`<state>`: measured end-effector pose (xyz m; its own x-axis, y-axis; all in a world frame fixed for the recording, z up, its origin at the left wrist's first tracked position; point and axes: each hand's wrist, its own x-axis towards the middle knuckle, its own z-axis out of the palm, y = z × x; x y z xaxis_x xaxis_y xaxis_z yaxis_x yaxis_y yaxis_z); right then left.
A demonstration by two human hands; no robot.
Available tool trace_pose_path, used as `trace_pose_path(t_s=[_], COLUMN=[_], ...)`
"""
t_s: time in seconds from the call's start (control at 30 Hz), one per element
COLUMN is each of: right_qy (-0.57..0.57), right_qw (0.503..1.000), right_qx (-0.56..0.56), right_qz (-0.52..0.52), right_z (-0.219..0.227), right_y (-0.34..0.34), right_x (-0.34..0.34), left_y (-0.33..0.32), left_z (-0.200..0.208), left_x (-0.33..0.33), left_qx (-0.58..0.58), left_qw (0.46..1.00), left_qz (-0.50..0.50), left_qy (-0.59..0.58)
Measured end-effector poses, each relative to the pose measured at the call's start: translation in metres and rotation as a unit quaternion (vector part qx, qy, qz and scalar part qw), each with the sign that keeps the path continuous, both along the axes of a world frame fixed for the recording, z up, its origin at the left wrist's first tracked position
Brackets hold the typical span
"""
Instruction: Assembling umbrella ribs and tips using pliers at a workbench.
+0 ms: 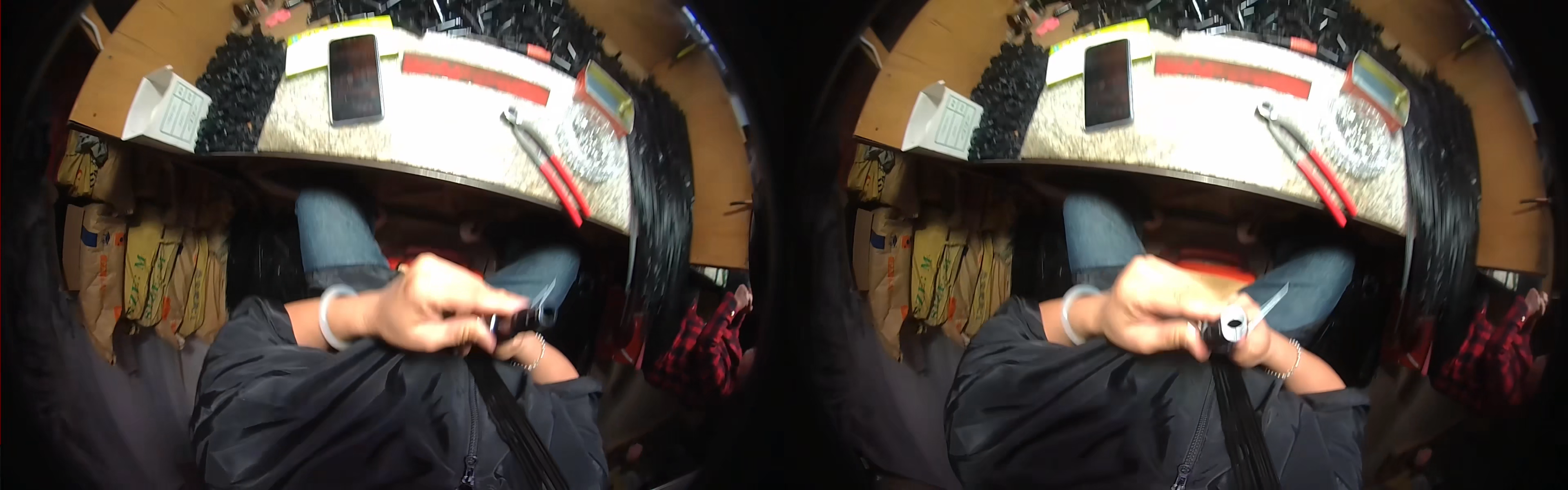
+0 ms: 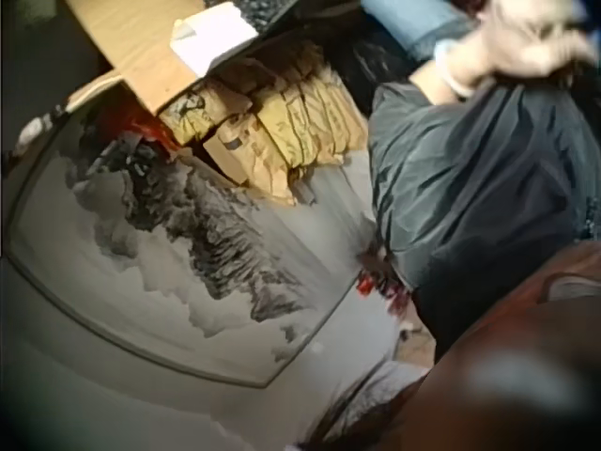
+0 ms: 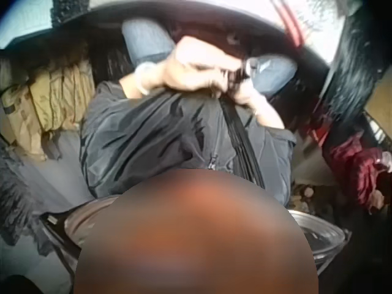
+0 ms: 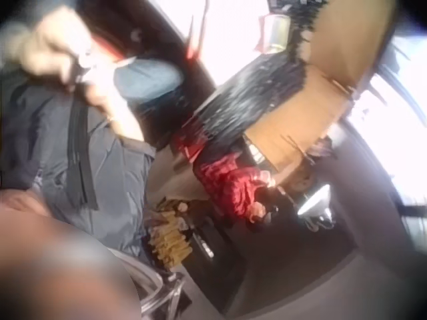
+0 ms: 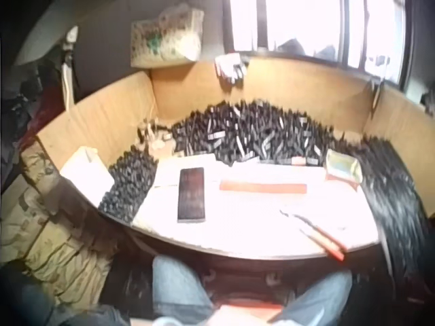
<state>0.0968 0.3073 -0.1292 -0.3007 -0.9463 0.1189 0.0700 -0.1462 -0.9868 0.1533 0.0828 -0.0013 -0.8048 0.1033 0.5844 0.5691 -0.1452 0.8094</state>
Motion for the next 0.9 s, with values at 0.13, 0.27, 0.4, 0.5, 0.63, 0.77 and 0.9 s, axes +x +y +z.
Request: trace_pose_path(t_s=[0.13, 0.27, 0.4, 0.5, 0.63, 0.77, 0.9], right_qy=[-0.236, -0.055, -0.119, -0.175, -0.088, 0.017, 0.092], right_qw=[0.971, 0.997, 0.99, 0.978, 0.968, 0.948, 0.929], right_qx=[-0.007, -0.004, 0.007, -0.044, -0.066, -0.066, -0.128], right_qz=[-0.028, -0.051, -0.073, -0.105, -0.227, -0.31, -0.334], right_z=[0.078, 0.086, 0.086, 0.085, 0.084, 0.083, 0.071], right_y=[-0.062, -0.091, -0.112, -0.115, -0.12, -0.121, -0.124], right_x=[-0.014, -0.061, -0.062, -0.059, -0.047, -0.039, -0.03], left_y=[0.012, -0.015, -0.037, -0.026, -0.024, 0.004, 0.017], left_z=[-0.027, -0.04, -0.043, -0.027, -0.017, -0.004, 0.0], left_x=[-0.015, -0.062, -0.085, -0.084, -0.065, -0.031, -0.046], left_qx=[0.242, 0.317, 0.402, 0.41, 0.363, 0.162, 0.052], left_qw=[0.919, 0.889, 0.847, 0.868, 0.908, 0.973, 0.927], left_qz=[-0.033, -0.16, -0.248, -0.163, -0.046, 0.147, 0.359], left_qy=[-0.31, -0.29, -0.243, -0.226, -0.204, -0.069, -0.094])
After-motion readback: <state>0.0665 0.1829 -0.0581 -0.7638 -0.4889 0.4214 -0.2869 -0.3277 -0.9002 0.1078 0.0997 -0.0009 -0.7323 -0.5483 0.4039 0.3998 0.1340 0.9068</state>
